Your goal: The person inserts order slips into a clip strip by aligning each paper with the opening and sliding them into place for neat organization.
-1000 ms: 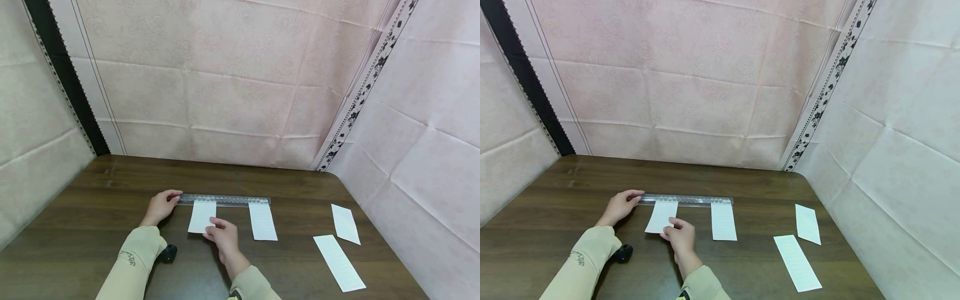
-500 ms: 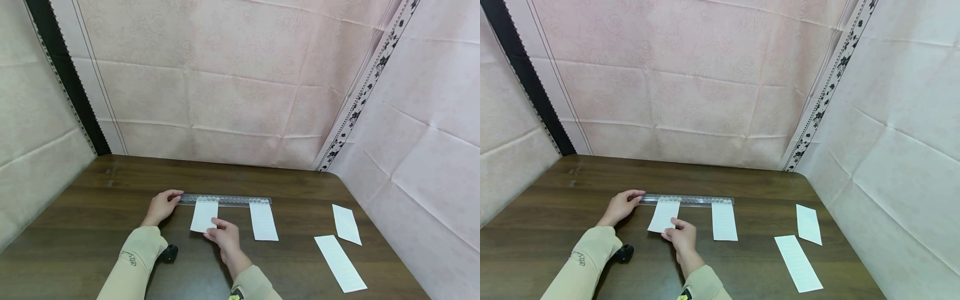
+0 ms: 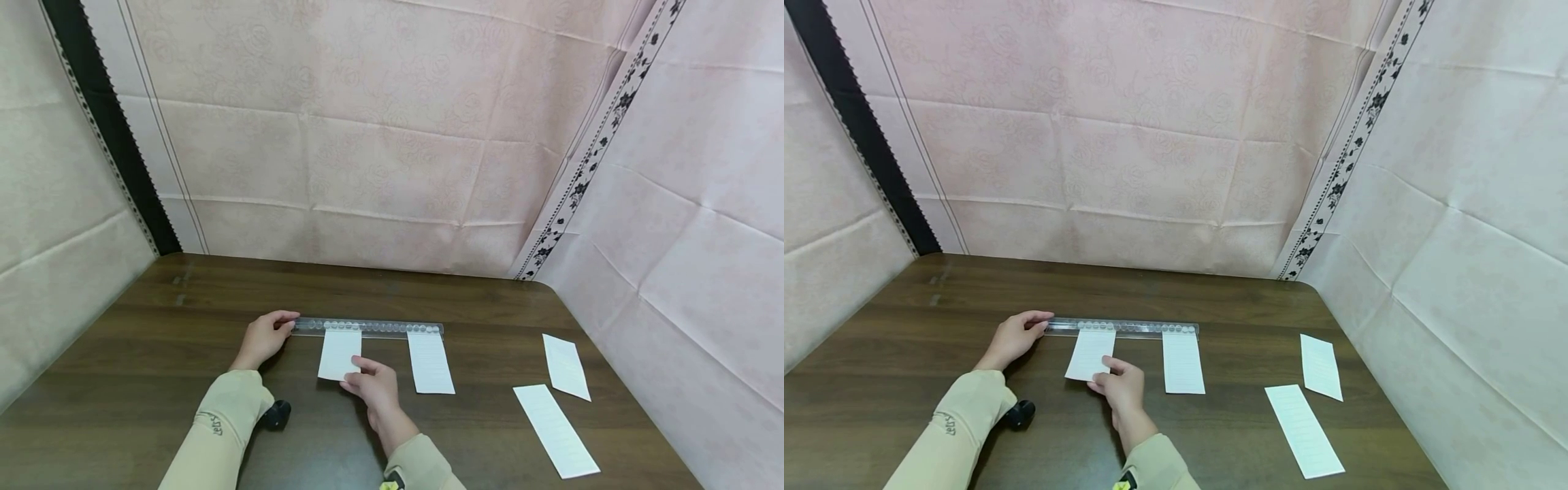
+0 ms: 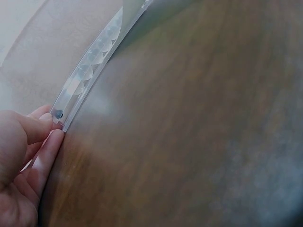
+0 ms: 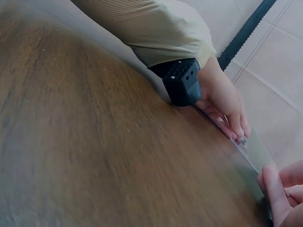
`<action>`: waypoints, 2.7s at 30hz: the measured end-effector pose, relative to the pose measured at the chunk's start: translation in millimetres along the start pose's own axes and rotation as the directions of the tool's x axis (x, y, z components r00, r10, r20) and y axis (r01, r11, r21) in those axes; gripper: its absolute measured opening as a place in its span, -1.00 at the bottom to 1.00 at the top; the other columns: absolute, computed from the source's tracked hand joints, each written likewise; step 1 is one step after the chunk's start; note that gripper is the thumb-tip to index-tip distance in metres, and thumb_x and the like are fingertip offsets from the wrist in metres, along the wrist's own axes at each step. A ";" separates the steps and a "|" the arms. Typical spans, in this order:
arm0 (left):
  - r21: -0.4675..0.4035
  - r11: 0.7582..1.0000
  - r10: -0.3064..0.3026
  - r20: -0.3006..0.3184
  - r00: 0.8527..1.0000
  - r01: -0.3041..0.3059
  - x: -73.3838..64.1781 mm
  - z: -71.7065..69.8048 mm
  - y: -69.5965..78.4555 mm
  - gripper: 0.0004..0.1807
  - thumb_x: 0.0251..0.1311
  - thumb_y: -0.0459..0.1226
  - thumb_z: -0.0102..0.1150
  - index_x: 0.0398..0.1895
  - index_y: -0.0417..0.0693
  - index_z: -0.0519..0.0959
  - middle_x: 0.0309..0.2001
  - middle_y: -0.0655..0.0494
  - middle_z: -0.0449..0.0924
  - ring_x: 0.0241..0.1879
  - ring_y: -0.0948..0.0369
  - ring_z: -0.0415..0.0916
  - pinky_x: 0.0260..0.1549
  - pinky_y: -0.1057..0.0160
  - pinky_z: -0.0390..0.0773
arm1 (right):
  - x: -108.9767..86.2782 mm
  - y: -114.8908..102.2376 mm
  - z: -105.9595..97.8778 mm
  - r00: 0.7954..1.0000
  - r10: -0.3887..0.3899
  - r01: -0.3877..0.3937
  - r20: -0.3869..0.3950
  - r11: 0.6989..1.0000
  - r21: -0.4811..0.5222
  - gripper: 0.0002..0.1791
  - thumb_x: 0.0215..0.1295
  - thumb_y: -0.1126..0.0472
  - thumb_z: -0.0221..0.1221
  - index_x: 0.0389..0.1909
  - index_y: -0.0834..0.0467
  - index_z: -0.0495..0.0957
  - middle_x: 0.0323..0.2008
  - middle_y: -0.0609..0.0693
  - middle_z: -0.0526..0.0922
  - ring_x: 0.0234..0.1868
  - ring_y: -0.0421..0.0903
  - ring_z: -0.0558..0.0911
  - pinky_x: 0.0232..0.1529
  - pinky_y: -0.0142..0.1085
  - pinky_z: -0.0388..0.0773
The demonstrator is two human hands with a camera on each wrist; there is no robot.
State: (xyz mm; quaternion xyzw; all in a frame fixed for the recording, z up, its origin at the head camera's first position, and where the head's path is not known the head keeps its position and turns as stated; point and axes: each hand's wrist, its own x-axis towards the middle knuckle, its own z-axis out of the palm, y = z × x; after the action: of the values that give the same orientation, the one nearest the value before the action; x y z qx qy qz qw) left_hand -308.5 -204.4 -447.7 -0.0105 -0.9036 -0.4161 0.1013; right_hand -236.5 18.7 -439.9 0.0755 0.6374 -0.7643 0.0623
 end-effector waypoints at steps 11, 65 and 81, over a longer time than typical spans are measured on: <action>-0.004 1.000 0.013 -0.004 1.000 -0.013 -0.8 -0.4 -0.3 -0.71 0.33 -0.30 0.00 0.05 -0.18 0.55 0.03 -0.19 0.51 0.03 -0.11 0.41 0.01 -0.10 0.36 | -0.5 -2.5 -5.3 1.000 -0.002 0.002 -0.009 1.000 -0.010 -0.63 0.03 0.62 0.15 -0.06 0.49 0.51 0.05 0.37 0.40 -0.47 -0.14 0.62 -0.29 -0.27 0.60; 0.002 1.000 0.022 0.000 1.000 -0.022 0.4 0.0 -0.7 -0.71 0.32 -0.30 0.01 0.05 -0.16 0.55 0.01 -0.17 0.53 0.00 -0.09 0.44 -0.02 -0.09 0.39 | 3.5 -8.4 -32.7 1.000 -0.015 0.015 0.001 1.000 -0.021 -0.58 0.04 0.62 0.13 0.00 0.54 0.45 0.04 0.39 0.41 -0.48 -0.17 0.61 -0.25 -0.28 0.59; -0.005 1.000 0.012 -0.004 1.000 -0.012 0.2 -0.6 -0.3 -0.71 0.32 -0.30 0.01 0.05 -0.16 0.55 0.02 -0.17 0.53 0.01 -0.09 0.43 -0.01 -0.09 0.38 | 5.3 -12.4 -40.7 1.000 -0.009 0.009 0.007 0.999 -0.042 -0.60 0.06 0.61 0.10 0.00 0.55 0.44 0.08 0.37 0.44 -0.44 -0.16 0.61 -0.24 -0.29 0.59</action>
State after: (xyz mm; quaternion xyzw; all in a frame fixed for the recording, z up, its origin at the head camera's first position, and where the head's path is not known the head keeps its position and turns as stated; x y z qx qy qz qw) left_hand -308.6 -205.2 -447.5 -0.0152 -0.9023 -0.4176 0.1058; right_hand -242.6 61.0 -436.1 0.0684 0.6533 -0.7514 0.0626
